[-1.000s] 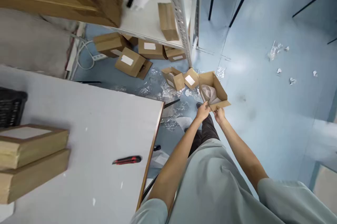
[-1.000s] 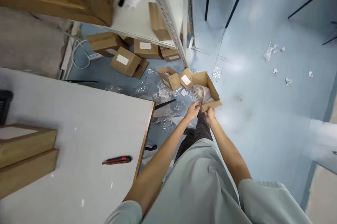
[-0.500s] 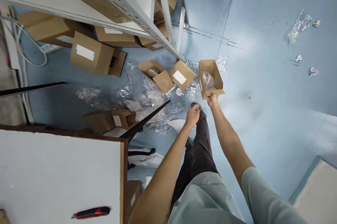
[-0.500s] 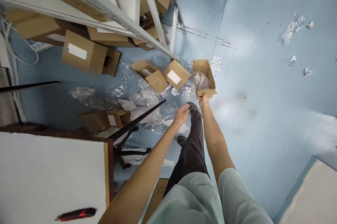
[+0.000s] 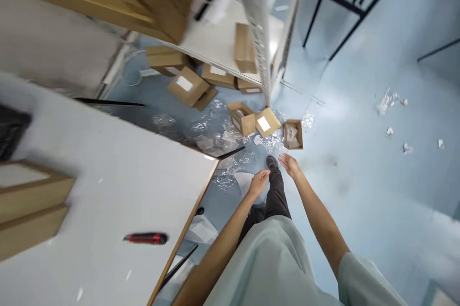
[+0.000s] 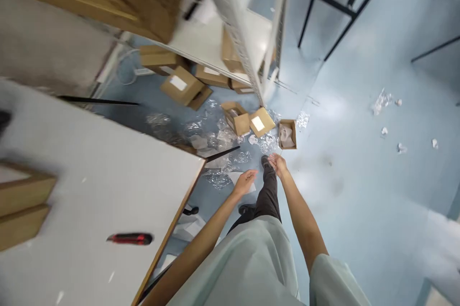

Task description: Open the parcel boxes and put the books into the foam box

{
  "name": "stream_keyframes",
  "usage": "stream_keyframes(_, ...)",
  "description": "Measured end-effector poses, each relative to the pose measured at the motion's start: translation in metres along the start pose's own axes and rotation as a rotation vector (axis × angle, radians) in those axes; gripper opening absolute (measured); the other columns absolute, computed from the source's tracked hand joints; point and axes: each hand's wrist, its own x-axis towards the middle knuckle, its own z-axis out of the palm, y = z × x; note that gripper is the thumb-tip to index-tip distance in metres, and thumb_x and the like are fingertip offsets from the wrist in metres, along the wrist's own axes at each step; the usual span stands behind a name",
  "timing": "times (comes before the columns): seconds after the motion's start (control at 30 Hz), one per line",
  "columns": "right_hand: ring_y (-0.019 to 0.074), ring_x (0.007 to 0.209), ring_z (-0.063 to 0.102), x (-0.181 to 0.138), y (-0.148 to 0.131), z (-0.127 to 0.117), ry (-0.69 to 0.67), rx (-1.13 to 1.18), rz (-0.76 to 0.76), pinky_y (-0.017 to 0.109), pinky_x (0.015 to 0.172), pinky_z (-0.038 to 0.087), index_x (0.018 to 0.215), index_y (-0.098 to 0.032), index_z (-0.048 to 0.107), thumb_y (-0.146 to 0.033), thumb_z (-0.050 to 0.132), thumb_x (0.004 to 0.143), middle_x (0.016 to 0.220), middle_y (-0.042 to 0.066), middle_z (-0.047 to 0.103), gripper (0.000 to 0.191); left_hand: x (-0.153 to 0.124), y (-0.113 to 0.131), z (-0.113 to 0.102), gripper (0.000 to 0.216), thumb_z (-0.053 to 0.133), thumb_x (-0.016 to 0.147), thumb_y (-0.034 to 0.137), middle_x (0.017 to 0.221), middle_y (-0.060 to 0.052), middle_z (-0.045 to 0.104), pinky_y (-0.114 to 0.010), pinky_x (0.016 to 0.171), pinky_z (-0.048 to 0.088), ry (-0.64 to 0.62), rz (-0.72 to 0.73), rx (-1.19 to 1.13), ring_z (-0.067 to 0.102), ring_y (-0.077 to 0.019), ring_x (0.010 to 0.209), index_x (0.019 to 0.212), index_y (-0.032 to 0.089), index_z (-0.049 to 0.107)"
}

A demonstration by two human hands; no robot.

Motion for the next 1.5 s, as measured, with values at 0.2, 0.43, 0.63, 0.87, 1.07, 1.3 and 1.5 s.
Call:
stream_keyframes(0.2,0.0195,0.099,0.086,-0.135,0.042,0.032,-0.419,-0.341,-0.199,0.038,0.110,0.064,0.103,-0.024,0.079,-0.024,0.070,0.094,0.111,0.007,0.088,0.013,-0.139,-0.008,-0.077,0.033,0.082,0.080,0.054,0.094,-0.007,0.083,-0.043,0.098,0.061,0.165,0.266,-0.297,0.077,-0.0263,0.094,0.084,0.022,0.076)
stream_keyframes(0.43,0.0242,0.102,0.085,-0.252,0.135,0.088,-0.709,-0.664,-0.360,0.037,0.099,0.067,0.109,-0.025,0.083,-0.041,0.089,0.083,0.118,0.010,0.088,0.032,-0.309,-0.109,-0.178,0.050,0.085,0.079,0.069,0.092,-0.006,0.081,-0.039,0.094,0.059,0.534,0.465,-0.628,0.076,-0.0246,0.093,0.080,0.022,0.069)
stream_keyframes(0.63,0.0288,0.106,0.085,-0.344,0.235,0.128,-0.864,-0.871,-0.433,0.043,0.100,0.067,0.110,-0.027,0.085,-0.051,0.090,0.085,0.123,0.012,0.086,0.035,-0.396,-0.202,-0.249,0.058,0.074,0.087,0.080,0.110,-0.014,0.085,-0.047,0.109,0.060,0.782,0.449,-0.846,0.079,-0.0307,0.114,0.087,0.022,0.071)
stream_keyframes(0.87,0.0291,0.108,0.084,-0.386,0.297,0.200,-0.992,-1.014,-0.511,0.044,0.103,0.063,0.111,-0.025,0.084,-0.053,0.086,0.091,0.118,0.013,0.086,0.035,-0.413,-0.226,-0.330,0.061,0.072,0.090,0.082,0.119,-0.018,0.083,-0.051,0.115,0.060,0.888,0.500,-0.905,0.079,-0.0312,0.120,0.090,0.021,0.067)
stream_keyframes(1.07,0.0257,0.111,0.079,-0.377,0.342,0.329,-0.985,-1.030,-0.726,0.043,0.106,0.061,0.112,-0.023,0.083,-0.044,0.087,0.090,0.121,0.011,0.085,0.031,-0.414,-0.224,-0.400,0.056,0.075,0.091,0.077,0.121,-0.017,0.083,-0.051,0.114,0.061,0.909,0.489,-0.869,0.079,-0.0316,0.120,0.095,0.021,0.072)
stream_keyframes(1.3,0.0258,0.116,0.077,-0.360,0.405,0.490,-0.934,-0.967,-0.873,0.042,0.117,0.057,0.101,-0.022,0.079,-0.024,0.086,0.087,0.119,0.009,0.084,0.016,-0.360,-0.217,-0.499,0.048,0.075,0.095,0.057,0.147,-0.017,0.074,-0.046,0.112,0.062,1.010,0.356,-0.796,0.074,-0.0298,0.133,0.126,0.020,0.074)
stream_keyframes(1.5,0.0248,0.137,0.071,-0.335,0.444,0.555,-0.806,-0.967,-0.719,0.043,0.126,0.051,0.105,-0.024,0.074,-0.021,0.087,0.084,0.135,0.009,0.080,0.025,-0.305,-0.199,-0.584,0.067,0.073,0.101,0.039,0.176,-0.022,0.049,-0.043,0.125,0.051,1.004,0.261,-0.736,0.060,-0.0320,0.155,0.162,0.018,0.055)
